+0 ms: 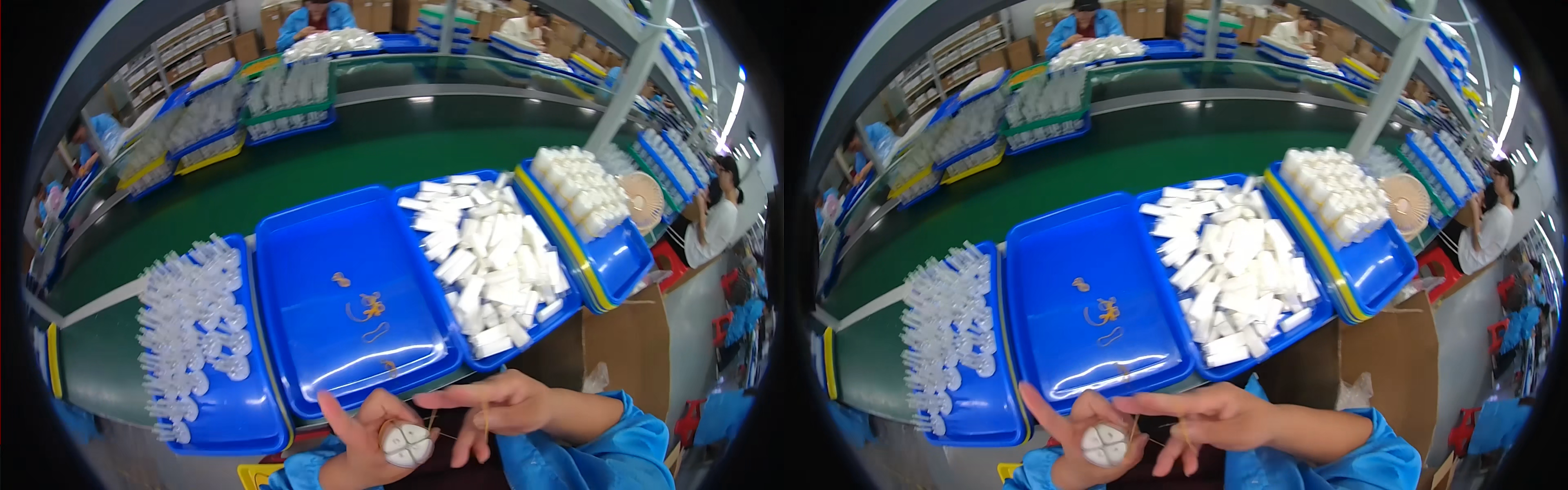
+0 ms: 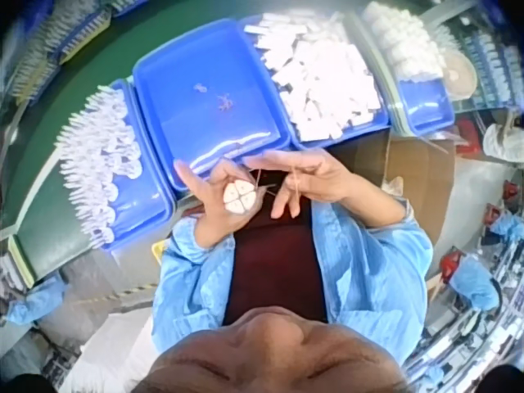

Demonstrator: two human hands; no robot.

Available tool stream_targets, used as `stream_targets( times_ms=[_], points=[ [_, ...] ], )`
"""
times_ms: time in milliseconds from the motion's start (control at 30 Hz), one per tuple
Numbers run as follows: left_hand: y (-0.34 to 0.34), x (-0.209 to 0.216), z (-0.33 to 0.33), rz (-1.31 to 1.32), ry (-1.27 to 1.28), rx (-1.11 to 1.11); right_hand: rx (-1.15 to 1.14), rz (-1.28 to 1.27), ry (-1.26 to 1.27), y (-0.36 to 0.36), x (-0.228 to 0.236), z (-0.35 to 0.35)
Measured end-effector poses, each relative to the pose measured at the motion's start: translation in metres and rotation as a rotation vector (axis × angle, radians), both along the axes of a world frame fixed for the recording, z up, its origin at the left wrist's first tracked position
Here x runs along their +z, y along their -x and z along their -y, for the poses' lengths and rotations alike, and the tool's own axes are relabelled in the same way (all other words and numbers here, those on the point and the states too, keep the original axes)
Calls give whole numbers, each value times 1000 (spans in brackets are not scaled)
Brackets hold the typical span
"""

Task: Group sprayer pump components and secure them with a rubber band on a production line.

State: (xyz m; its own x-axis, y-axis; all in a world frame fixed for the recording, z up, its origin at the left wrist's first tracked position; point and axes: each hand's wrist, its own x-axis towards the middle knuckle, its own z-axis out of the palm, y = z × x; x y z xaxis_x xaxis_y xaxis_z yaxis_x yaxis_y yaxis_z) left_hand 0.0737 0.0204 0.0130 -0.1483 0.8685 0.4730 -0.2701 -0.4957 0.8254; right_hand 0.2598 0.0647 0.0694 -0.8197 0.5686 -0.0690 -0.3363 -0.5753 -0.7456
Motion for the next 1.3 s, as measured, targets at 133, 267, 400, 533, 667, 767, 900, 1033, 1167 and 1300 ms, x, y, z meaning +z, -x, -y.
stream_targets(
  times_ms=[133,267,400,533,667,767,900,1033,1167,1300],
  points=[
    [7,10,-4,-1017,-113,87,30,474,-663,1,7,-11],
    [1,3,2,-1107,-144,113,-304,671,-1011,7,2,6],
    [-5,4,4,-1319,-199,86,-576,731,-1156,6,-8,18],
    [-15,17,-3,-1278,-254,26,-716,760,-1241,-2,-5,21],
    [-8,21,9,-1161,-578,225,-829,842,-1275,-41,19,5],
    [42,39,4,-1147,-648,451,-1269,1089,-1525,-96,60,-30],
    [100,62,-10,-1364,-36,445,-1722,1680,-1153,-238,63,-75],
    [152,60,-15,-1650,192,454,-1727,1888,-1056,-309,43,-127],
    [164,60,-19,-1814,287,387,-1487,1942,-1079,-328,11,-161],
    [167,60,-31,-1794,265,409,-1395,1708,-836,-351,-7,-174]
  ],
)
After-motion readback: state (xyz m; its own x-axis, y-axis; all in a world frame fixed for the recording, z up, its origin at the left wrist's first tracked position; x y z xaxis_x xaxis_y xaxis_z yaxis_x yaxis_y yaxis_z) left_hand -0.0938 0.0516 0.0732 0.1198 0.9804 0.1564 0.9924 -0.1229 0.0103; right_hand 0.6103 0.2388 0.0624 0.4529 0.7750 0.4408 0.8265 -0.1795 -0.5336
